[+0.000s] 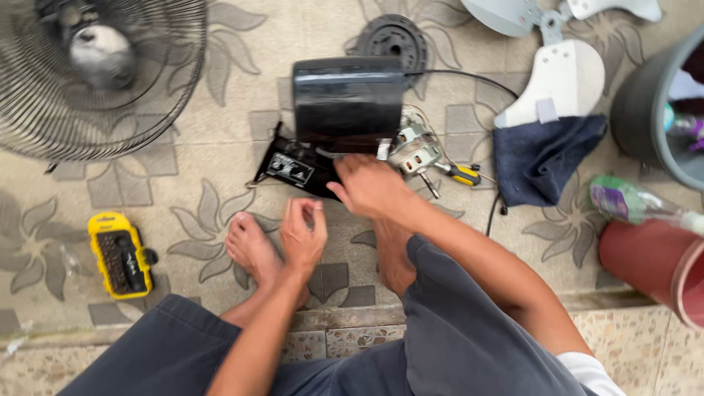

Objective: The person disassembles a fan motor, removes screws, and cleans the internal components using a spray bottle and toothbrush. They handle the motor housing, fan blades, and various small parts while sitting on the floor.

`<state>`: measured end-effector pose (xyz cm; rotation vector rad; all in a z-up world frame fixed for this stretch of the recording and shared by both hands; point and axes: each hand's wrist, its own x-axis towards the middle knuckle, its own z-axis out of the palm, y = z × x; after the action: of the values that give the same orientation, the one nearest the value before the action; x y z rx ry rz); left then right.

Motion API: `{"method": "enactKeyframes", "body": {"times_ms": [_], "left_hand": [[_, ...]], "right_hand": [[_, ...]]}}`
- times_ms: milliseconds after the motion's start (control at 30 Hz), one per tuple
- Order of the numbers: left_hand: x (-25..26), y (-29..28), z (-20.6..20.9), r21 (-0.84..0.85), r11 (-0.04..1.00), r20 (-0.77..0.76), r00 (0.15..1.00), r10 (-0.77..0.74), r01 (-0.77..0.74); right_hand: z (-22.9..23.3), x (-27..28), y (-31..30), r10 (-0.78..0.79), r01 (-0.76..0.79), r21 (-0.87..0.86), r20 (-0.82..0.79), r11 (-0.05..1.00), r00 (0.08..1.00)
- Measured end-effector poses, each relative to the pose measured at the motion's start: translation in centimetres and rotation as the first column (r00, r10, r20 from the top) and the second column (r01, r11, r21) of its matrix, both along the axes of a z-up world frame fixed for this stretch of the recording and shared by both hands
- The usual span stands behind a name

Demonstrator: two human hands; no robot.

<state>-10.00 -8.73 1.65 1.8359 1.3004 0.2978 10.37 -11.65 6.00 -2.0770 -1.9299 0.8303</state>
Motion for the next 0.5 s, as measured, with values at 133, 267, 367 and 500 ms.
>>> {"method": "enactKeyframes", "body": {"times_ms": [133,267,367,500], "left_hand": [[-0.8,-2.7,-6.0,-0.594,0.795,0.157,0.951,0.266,-0.124],[0.7,-3.2,-10.5,-0.786,0.609,0.306,0.792,0.528,-0.102],[1.0,-3.3,-11.5,-0.819,0.564,0.316,0.742,0.592,-0.101],[2.0,-3.8,-11.0,-0.877,0.479,0.383,0.664,0.642,0.042]], "right_hand": [[-1.8,-0.3,3.5,-0.064,-0.001,-0.331,-0.186,0.944,0.981],[-3.2,-1.6,3.6,-0.18,0.146,-0.202,-0.162,0.969,0.97],[-3.3,-1.9,2.9,-0.268,0.209,-0.255,-0.225,0.944,0.937],[-1.8,-0.2,1.1,-0.255,0.245,-0.072,-0.254,0.967,0.933]]}}
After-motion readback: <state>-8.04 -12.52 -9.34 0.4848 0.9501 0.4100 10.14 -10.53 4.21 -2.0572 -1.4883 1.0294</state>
